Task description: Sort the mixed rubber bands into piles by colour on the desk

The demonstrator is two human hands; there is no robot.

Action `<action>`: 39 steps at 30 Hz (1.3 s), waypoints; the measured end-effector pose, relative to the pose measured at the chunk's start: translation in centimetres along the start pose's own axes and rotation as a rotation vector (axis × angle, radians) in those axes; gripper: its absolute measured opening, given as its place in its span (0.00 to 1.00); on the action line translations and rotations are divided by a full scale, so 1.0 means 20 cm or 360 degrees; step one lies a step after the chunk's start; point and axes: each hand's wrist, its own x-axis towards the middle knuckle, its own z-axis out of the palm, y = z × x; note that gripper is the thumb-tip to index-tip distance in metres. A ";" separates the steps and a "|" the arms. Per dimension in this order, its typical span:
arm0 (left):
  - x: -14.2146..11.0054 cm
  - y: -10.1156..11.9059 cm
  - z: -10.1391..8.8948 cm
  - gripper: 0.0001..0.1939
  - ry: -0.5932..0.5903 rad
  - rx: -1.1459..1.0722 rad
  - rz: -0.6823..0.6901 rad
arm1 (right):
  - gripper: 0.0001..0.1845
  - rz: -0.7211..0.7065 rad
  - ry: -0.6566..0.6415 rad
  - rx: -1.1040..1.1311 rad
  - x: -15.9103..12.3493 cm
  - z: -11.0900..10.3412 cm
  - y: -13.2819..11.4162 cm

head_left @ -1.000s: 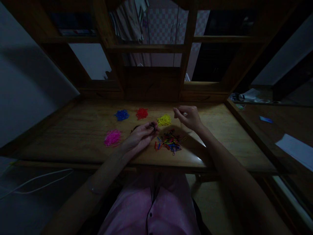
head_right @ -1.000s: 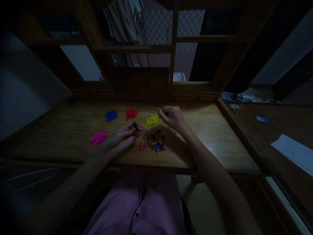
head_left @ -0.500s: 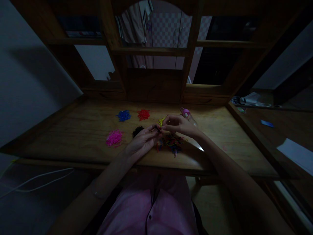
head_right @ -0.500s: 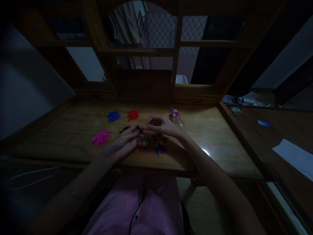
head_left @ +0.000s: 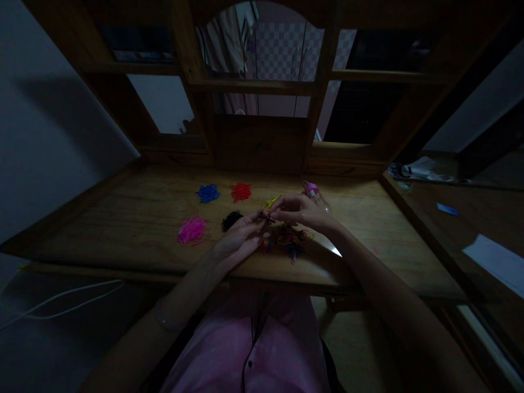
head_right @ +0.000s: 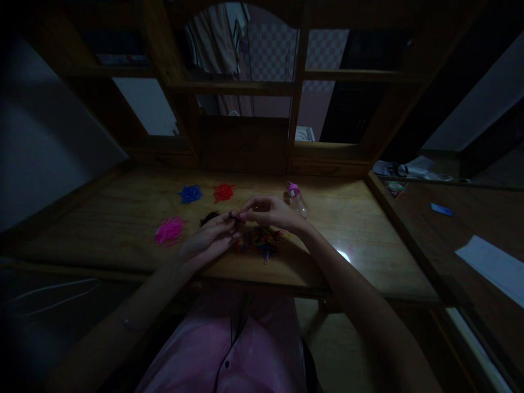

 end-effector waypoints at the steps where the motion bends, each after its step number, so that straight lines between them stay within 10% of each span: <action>1: 0.00 0.00 0.00 0.08 0.0012 0.0014 -0.0015 | 0.17 -0.0006 -0.0001 0.0006 0.00 0.00 0.01; 25: 0.01 0.01 -0.03 0.07 0.0021 -0.0051 0.0042 | 0.17 0.0071 0.0052 -0.0043 0.00 0.01 -0.01; 39: 0.00 -0.02 0.02 0.10 0.0304 -0.0118 0.0019 | 0.14 -0.0473 0.0412 -0.0681 0.01 0.03 0.05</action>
